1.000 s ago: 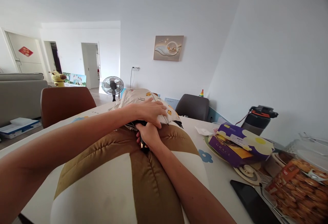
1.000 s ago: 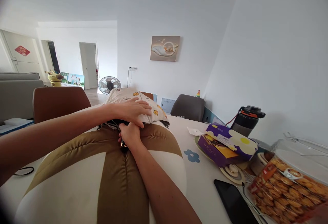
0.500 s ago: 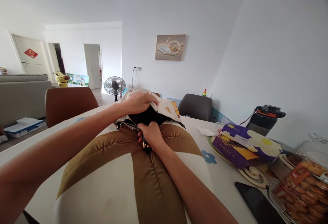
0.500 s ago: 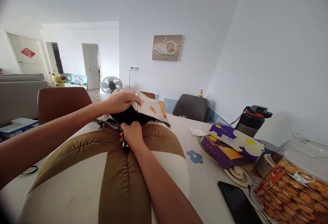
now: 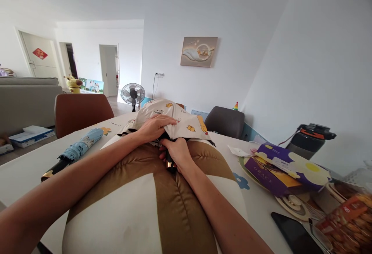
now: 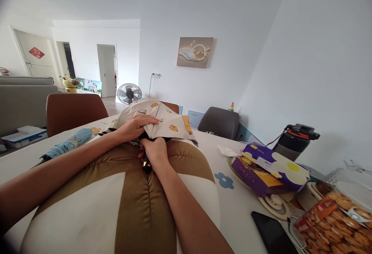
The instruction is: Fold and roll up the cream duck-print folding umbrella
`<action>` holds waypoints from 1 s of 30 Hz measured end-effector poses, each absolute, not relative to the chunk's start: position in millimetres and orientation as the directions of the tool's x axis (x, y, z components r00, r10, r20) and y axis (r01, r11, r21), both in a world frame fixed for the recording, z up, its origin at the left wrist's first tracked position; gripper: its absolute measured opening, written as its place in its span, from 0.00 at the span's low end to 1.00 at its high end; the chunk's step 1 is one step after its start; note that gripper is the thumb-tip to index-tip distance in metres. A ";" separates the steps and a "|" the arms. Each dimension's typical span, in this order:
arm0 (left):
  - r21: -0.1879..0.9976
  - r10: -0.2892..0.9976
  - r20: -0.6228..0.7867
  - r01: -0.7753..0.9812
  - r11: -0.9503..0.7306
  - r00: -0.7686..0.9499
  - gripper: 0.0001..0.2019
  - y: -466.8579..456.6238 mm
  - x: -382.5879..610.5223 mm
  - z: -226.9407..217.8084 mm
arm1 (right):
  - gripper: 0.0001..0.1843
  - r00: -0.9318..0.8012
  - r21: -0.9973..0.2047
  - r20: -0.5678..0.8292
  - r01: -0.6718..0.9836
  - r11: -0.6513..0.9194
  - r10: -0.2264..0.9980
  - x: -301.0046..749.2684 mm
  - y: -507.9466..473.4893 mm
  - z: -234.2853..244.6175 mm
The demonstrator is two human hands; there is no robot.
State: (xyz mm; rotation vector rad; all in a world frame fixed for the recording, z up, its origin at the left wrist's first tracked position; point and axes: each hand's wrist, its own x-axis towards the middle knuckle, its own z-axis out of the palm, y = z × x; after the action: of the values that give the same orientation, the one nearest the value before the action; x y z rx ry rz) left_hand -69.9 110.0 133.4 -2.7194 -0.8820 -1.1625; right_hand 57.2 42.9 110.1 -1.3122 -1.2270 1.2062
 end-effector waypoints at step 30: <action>0.183 0.493 0.591 0.489 -0.853 0.639 0.28 100.8 -70.1 126.1 | 0.07 -0.289 -0.929 -0.186 -0.260 -0.264 0.939 76.4 29.7 137.2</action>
State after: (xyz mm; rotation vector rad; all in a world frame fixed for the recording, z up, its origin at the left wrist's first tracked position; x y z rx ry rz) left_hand -70.1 100.8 126.1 -2.8492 -0.8534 -1.0296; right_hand 76.4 29.7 137.2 -1.0057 -1.0430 1.7010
